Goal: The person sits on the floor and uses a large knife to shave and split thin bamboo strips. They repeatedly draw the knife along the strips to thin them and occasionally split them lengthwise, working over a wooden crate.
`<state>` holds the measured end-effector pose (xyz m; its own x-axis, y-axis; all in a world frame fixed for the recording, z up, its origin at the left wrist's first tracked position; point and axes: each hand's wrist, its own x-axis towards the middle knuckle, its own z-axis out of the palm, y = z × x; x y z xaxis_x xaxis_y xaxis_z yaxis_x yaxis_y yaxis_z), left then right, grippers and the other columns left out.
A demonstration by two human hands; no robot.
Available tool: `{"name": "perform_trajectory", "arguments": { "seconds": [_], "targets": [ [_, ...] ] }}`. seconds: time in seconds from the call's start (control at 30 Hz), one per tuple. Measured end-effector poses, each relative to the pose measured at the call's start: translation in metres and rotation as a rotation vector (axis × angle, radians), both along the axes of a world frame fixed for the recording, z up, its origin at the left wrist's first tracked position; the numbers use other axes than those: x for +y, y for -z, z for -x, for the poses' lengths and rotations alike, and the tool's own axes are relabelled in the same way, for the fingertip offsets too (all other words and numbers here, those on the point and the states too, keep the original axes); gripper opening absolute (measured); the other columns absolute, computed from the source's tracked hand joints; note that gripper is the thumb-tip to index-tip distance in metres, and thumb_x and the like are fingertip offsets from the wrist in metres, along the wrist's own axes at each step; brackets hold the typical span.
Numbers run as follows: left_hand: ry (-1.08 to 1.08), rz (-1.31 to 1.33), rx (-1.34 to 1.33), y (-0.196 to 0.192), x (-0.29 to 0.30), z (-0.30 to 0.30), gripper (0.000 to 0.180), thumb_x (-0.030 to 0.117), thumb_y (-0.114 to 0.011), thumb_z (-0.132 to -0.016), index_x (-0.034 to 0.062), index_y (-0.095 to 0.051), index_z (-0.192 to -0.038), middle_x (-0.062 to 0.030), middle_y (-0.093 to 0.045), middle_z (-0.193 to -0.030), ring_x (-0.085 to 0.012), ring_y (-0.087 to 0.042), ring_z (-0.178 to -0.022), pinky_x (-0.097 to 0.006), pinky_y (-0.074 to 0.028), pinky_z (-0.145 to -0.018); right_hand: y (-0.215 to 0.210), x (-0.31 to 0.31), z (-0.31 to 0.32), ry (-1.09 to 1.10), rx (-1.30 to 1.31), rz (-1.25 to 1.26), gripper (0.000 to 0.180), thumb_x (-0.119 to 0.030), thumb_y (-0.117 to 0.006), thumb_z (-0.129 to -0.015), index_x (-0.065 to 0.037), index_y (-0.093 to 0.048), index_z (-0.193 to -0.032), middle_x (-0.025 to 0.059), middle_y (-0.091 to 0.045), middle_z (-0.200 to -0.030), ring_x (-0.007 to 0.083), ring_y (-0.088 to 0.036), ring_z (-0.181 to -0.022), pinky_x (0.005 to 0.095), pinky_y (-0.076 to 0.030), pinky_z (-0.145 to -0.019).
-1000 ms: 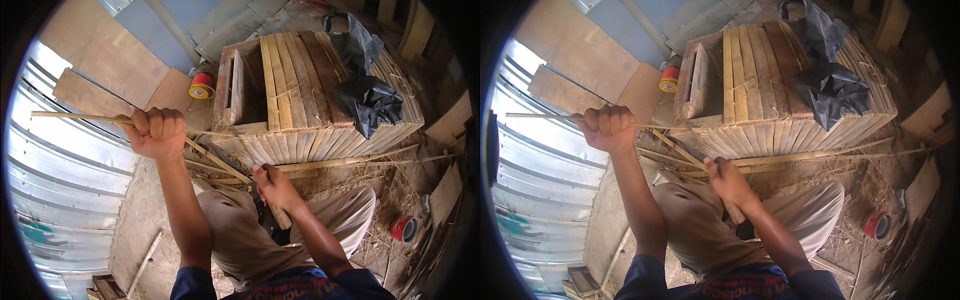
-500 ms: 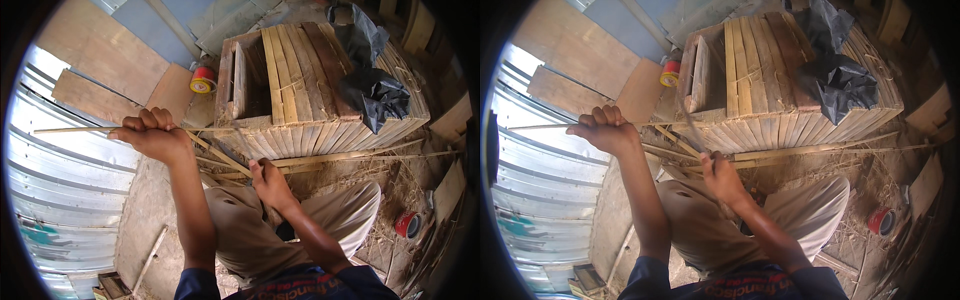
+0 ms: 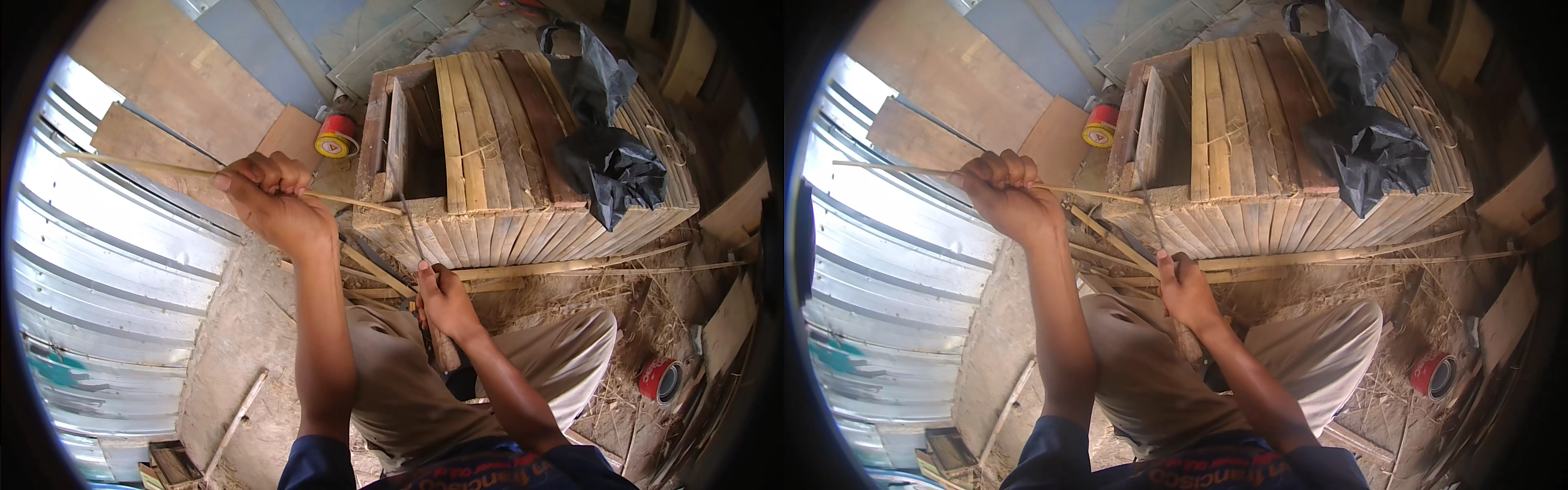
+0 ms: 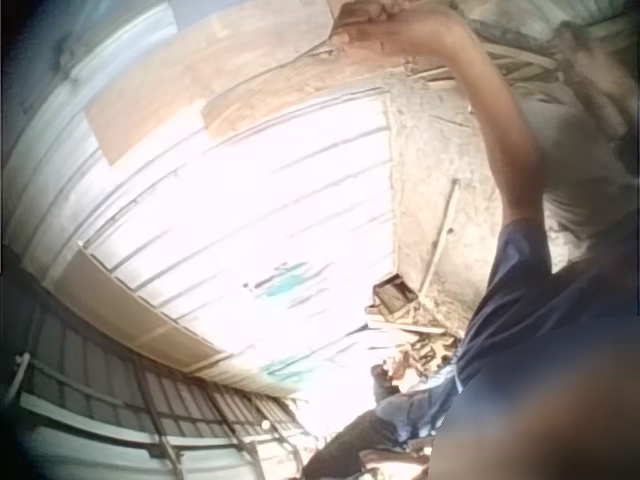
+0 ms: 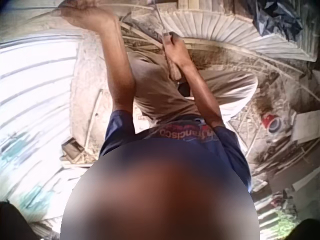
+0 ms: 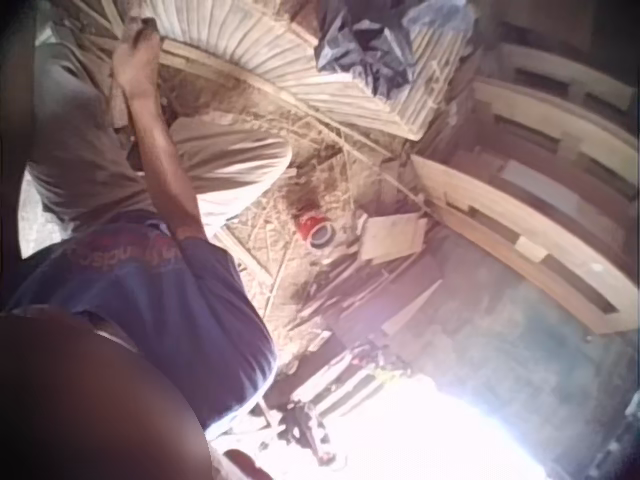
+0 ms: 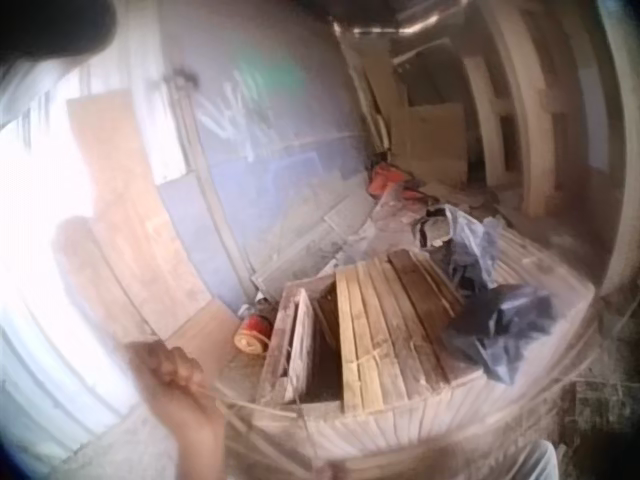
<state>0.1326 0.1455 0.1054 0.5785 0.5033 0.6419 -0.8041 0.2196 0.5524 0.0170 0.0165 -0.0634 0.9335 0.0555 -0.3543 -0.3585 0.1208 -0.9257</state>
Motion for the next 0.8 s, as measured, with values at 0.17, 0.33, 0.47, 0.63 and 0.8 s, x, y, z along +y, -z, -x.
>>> {"name": "perform_trajectory", "arguments": {
  "seconds": [0.17,0.33,0.47,0.63,0.8],
  "targets": [
    [0.340,0.016,-0.038,0.002,0.006,-0.003,0.049,0.052,-0.038,-0.108,0.0163,-0.029,-0.077,0.0035,-0.017,-0.058,-0.0083,-0.011,-0.046,-0.028,-0.008,-0.043,-0.006,0.009,0.009,-0.078,-0.262,-0.023,0.050,-0.045,-0.047,-0.107,0.004,-0.053,-0.108,0.0060,-0.056,-0.064,0.0124,-0.053,-0.050,0.0296,-0.043,-0.048],
    [0.384,0.016,-0.017,0.002,0.013,-0.002,0.050,0.052,-0.039,-0.108,0.0181,-0.030,-0.073,0.0040,-0.018,-0.058,-0.0092,-0.010,-0.048,-0.028,-0.009,-0.043,-0.020,0.004,0.007,-0.067,-0.107,-0.130,0.050,-0.045,-0.047,-0.107,0.005,-0.054,-0.107,0.0050,-0.055,-0.060,0.0119,-0.053,-0.048,0.0299,-0.043,-0.047],
    [0.343,0.049,0.039,-0.001,0.008,-0.004,0.051,0.056,-0.039,-0.106,0.0171,-0.031,-0.074,0.0048,-0.018,-0.057,-0.0078,-0.011,-0.046,-0.029,-0.008,-0.042,-0.032,-0.005,0.015,0.003,-0.337,-0.208,0.048,-0.045,-0.042,-0.108,0.002,-0.052,-0.105,0.0055,-0.053,-0.065,0.0125,-0.052,-0.052,0.0288,-0.043,-0.047],
    [0.251,-0.044,0.059,-0.009,-0.010,-0.007,0.054,0.058,-0.043,-0.105,0.0168,-0.033,-0.072,0.0057,-0.019,-0.058,-0.0079,-0.011,-0.048,-0.029,-0.010,-0.043,-0.030,-0.002,0.013,-0.050,-0.190,-0.085,0.047,-0.044,-0.040,-0.109,0.001,-0.052,-0.108,0.0067,-0.054,-0.066,0.0140,-0.052,-0.051,0.0283,-0.044,-0.047],
    [0.239,-0.103,0.064,-0.013,-0.026,-0.007,0.056,0.060,-0.043,-0.104,0.0151,-0.033,-0.072,0.0056,-0.021,-0.059,-0.0069,-0.014,-0.049,-0.028,-0.013,-0.043,-0.017,-0.014,0.013,0.032,-0.311,-0.179,0.048,-0.046,-0.037,-0.109,0.000,-0.051,-0.111,0.0075,-0.054,-0.068,0.0133,-0.052,-0.051,0.0283,-0.044,-0.047]
  ]
}}
